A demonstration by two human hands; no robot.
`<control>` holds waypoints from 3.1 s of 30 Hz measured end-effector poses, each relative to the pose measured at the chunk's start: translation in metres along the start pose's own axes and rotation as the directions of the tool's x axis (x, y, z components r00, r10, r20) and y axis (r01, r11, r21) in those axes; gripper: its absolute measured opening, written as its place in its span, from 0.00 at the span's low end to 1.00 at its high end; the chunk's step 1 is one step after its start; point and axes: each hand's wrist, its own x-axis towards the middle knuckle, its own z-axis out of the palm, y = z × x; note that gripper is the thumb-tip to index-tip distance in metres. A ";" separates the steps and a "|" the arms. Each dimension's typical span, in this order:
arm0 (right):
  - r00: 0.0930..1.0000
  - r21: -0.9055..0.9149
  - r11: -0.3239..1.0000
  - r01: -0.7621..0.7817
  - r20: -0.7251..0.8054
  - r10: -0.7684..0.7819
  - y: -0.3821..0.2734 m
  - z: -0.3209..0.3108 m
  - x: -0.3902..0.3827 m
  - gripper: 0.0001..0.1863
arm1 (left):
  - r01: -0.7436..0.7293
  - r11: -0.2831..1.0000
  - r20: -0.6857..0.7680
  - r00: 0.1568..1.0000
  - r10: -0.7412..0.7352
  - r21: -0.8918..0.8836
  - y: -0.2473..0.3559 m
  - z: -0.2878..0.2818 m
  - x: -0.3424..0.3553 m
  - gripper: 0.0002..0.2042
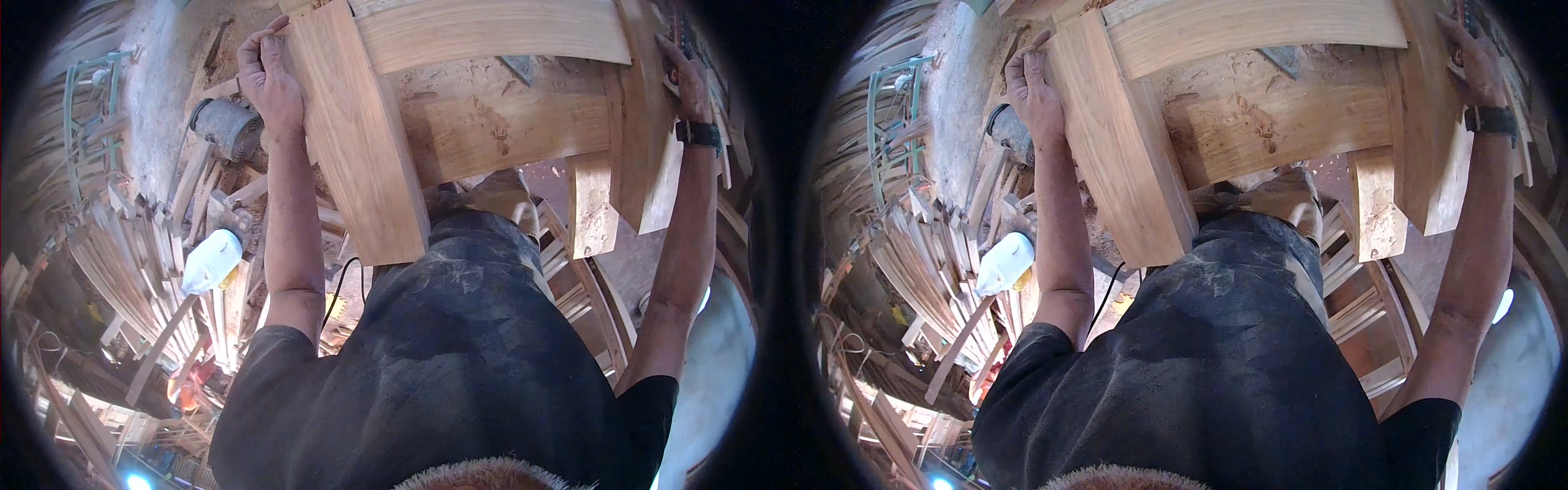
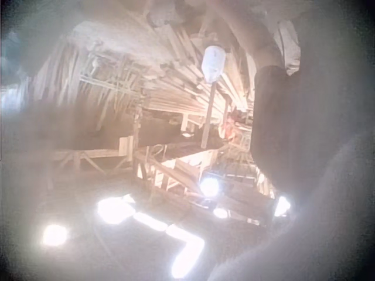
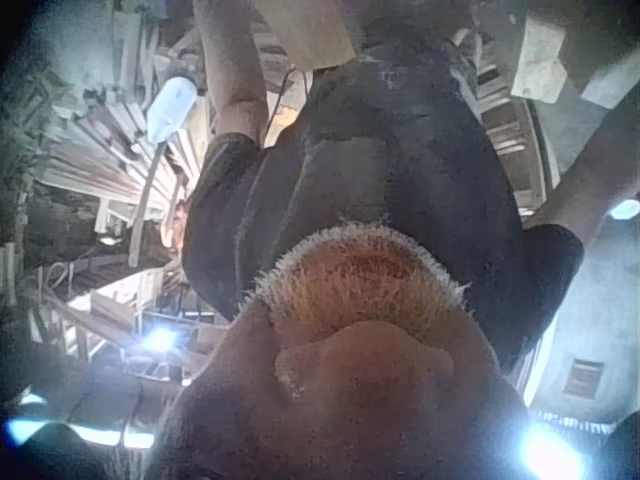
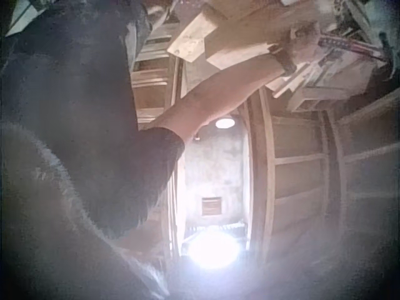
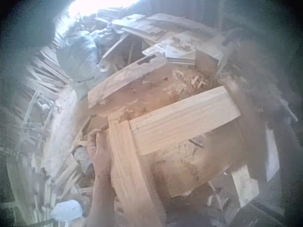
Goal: The person picks up a nail from a wooden tray, positions a wooden board onto a frame, and hammers the nail into the wood. They use a chisel and hammer to carve a notch in a piece of wood and then use a hand saw to cut through the end of a board.
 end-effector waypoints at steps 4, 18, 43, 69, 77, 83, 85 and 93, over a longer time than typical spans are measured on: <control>0.998 0.016 0.998 -0.054 -0.044 0.055 0.024 -0.020 0.018 0.27 | -0.004 0.993 0.031 1.000 0.000 0.118 0.001 0.000 0.001 0.08; 0.981 -0.194 0.971 0.138 -0.110 -0.162 -0.018 0.011 -0.015 0.22 | -0.235 0.920 0.102 0.972 0.214 0.313 0.023 0.007 0.004 0.05; 0.950 0.212 0.942 0.261 0.117 -0.290 -0.127 0.144 -0.192 0.10 | -0.200 0.861 0.304 0.951 0.055 0.468 0.039 0.009 0.001 0.06; 0.807 -0.150 0.923 0.355 0.548 -0.221 -0.174 0.193 -0.229 0.23 | -0.249 0.786 0.305 0.949 0.080 0.567 0.045 0.013 -0.002 0.17; 0.826 -0.241 0.910 0.338 0.539 -0.165 -0.184 0.189 -0.229 0.23 | -0.300 0.752 0.324 0.938 0.122 0.587 0.045 0.013 -0.002 0.10; 0.819 -0.128 0.932 0.339 0.528 -0.226 -0.189 0.187 -0.234 0.21 | -0.264 0.762 0.303 0.948 0.093 0.591 0.041 0.012 -0.002 0.19; 0.804 -0.194 0.919 0.344 0.566 -0.182 -0.187 0.189 -0.233 0.21 | -0.287 0.758 0.309 0.944 0.118 0.586 0.041 0.012 -0.002 0.19; 0.833 -0.215 0.931 0.296 0.535 -0.142 -0.171 0.188 -0.229 0.22 | -0.323 0.781 0.311 0.934 0.174 0.534 0.043 0.014 0.000 0.08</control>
